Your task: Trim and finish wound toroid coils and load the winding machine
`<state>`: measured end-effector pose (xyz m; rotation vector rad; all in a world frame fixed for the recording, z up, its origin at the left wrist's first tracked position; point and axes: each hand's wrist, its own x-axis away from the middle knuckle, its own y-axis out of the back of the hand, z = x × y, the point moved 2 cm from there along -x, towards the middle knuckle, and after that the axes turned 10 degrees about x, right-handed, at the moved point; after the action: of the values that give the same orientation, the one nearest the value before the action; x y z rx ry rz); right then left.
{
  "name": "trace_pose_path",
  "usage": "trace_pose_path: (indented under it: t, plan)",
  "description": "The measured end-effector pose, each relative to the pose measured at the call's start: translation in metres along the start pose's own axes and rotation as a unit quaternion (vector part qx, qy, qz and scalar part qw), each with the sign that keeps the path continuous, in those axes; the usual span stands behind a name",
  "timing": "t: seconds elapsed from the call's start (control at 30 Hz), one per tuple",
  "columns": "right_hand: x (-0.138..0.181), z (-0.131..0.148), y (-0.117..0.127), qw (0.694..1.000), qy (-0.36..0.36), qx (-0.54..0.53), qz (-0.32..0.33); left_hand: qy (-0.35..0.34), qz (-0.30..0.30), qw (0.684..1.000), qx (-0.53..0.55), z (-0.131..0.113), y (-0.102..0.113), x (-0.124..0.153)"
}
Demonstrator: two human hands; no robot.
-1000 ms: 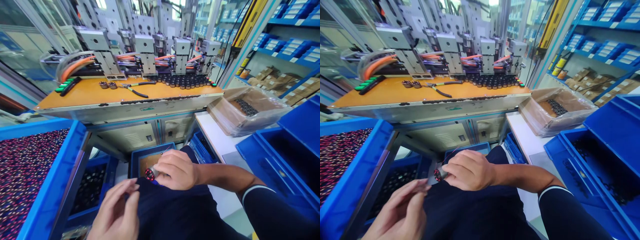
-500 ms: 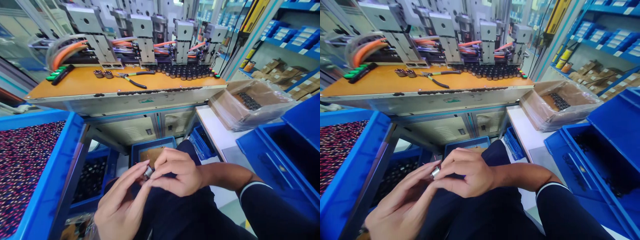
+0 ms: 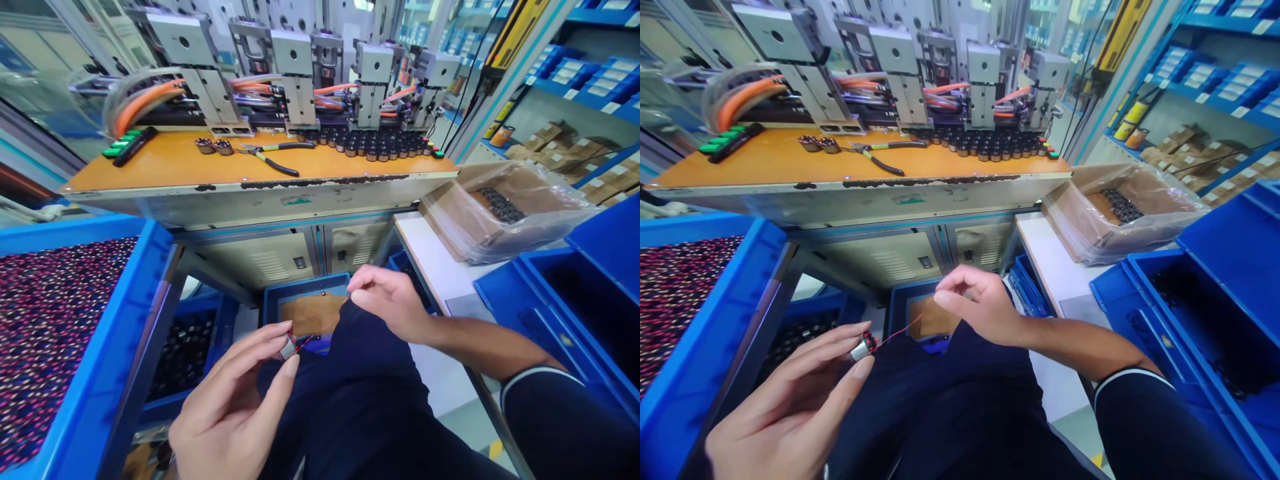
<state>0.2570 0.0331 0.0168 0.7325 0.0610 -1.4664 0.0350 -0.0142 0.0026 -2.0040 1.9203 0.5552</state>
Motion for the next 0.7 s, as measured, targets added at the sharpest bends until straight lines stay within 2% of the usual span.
trace_pose_path:
  t: [0.03,0.07,0.13,0.17,0.2,0.23,0.27,0.3,0.37,0.43,0.47,0.53,0.57,0.6,0.63,0.7]
  plan:
    - [-0.005,0.007,0.007,0.991,0.104,0.079,-0.022,-0.017,0.007,1.000,-0.011,-0.001,0.000,-0.001]
    - [-0.008,0.015,0.011,0.961,0.224,0.161,-0.033,-0.035,0.015,0.999,-0.021,-0.002,0.000,-0.003]
    - [-0.014,0.029,0.012,0.850,0.438,0.288,-0.042,-0.058,0.034,0.997,-0.045,-0.005,-0.002,-0.005]
    - [-0.016,0.034,0.008,0.796,0.508,0.326,-0.041,-0.064,0.043,0.995,-0.057,-0.006,-0.002,-0.005]
    - [-0.018,0.037,0.004,0.757,0.551,0.350,-0.037,-0.069,0.051,0.994,-0.068,-0.008,-0.003,-0.005]
    - [-0.020,0.039,0.000,0.739,0.567,0.364,-0.029,-0.070,0.056,0.993,-0.077,-0.009,-0.002,-0.004]
    - [-0.023,0.039,-0.005,0.742,0.559,0.370,-0.013,-0.071,0.057,0.992,-0.082,-0.010,-0.002,-0.003]
    - [-0.024,0.040,-0.009,0.762,0.533,0.367,0.019,-0.071,0.056,0.992,-0.082,-0.010,0.000,-0.002]
    - [-0.026,0.040,-0.016,0.837,0.437,0.310,0.112,-0.069,0.055,0.993,-0.080,-0.011,0.003,0.000]
    - [-0.026,0.039,-0.019,0.912,0.282,0.183,0.237,-0.078,0.056,0.992,-0.082,-0.011,0.007,0.001]
    - [-0.026,0.039,-0.021,0.927,0.193,0.110,0.302,-0.087,0.057,0.991,-0.084,-0.011,0.008,0.002]
    - [-0.025,0.037,-0.023,0.912,0.038,0.001,0.409,-0.101,0.060,0.989,-0.089,-0.011,0.011,0.001]
    - [-0.027,0.035,-0.024,0.902,-0.007,-0.020,0.431,-0.101,0.062,0.989,-0.092,-0.011,0.012,0.000]
    - [-0.032,0.033,-0.024,0.904,-0.022,-0.018,0.426,-0.095,0.065,0.989,-0.095,-0.011,0.013,-0.001]
    - [-0.040,0.031,-0.024,0.919,-0.006,0.002,0.395,-0.088,0.066,0.989,-0.095,-0.011,0.013,-0.002]
    - [-0.069,0.025,-0.022,0.955,0.078,0.086,0.272,-0.081,0.055,0.991,-0.095,-0.011,0.014,-0.004]
